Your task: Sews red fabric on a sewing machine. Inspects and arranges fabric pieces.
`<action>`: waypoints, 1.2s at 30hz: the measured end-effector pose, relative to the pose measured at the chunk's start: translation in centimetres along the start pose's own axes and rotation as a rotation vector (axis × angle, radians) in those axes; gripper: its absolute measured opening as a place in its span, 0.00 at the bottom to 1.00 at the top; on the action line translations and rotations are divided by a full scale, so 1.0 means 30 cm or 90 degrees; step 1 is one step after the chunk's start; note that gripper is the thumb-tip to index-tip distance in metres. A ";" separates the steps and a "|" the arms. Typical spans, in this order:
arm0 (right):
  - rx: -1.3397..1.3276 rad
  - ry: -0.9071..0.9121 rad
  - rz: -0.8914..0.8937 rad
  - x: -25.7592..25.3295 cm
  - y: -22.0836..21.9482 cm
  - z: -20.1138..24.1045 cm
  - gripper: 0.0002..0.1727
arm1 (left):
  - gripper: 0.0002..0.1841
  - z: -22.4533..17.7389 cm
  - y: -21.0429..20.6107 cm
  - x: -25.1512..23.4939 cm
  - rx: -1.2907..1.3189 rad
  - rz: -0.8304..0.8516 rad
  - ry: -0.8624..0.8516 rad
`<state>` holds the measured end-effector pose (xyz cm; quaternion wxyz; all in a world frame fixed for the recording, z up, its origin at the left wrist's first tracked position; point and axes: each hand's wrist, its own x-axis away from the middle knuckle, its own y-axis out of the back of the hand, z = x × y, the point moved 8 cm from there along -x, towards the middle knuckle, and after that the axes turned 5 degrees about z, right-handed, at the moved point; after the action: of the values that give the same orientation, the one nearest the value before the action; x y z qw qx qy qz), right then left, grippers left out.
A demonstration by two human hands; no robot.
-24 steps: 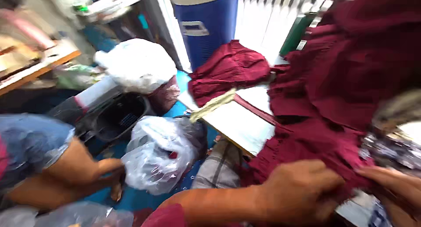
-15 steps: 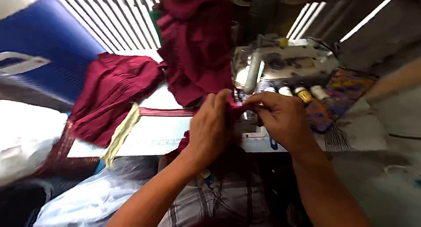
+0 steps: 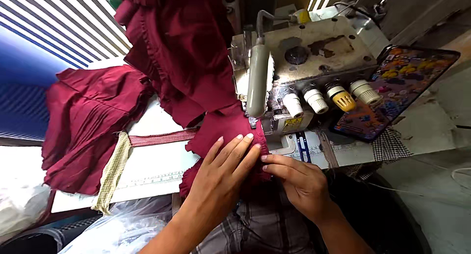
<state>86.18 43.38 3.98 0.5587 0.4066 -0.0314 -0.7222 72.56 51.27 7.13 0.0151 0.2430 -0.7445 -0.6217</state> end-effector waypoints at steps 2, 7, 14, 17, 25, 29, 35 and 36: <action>-0.009 -0.010 -0.007 -0.006 0.004 0.006 0.12 | 0.28 0.000 0.005 -0.010 -0.033 0.016 0.024; -0.019 -0.024 -0.020 -0.048 -0.004 -0.010 0.12 | 0.24 0.035 0.019 -0.042 -0.053 0.043 0.039; 0.025 -0.026 -0.048 -0.103 -0.013 -0.029 0.12 | 0.23 0.076 0.040 -0.107 -0.061 0.095 0.066; 0.049 -0.029 -0.060 -0.112 -0.022 -0.045 0.12 | 0.26 0.095 0.043 -0.134 -0.070 0.111 0.064; 0.140 -0.065 -0.042 -0.142 -0.025 -0.066 0.12 | 0.40 0.087 0.108 0.061 -0.043 -0.096 0.229; 0.247 -0.037 0.028 -0.175 -0.019 -0.043 0.14 | 0.42 0.084 0.145 0.249 -0.048 -0.225 0.339; 0.286 0.121 0.119 -0.188 -0.024 0.103 0.11 | 0.08 -0.077 0.171 0.350 -0.024 -0.360 0.324; 0.274 0.148 0.144 -0.188 -0.037 0.127 0.10 | 0.03 -0.093 0.169 0.343 -0.035 -0.363 0.309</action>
<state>83.20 46.92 9.09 0.5360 0.5905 -0.1651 -0.5803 62.66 45.34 9.62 0.0240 0.5800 -0.6050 -0.5450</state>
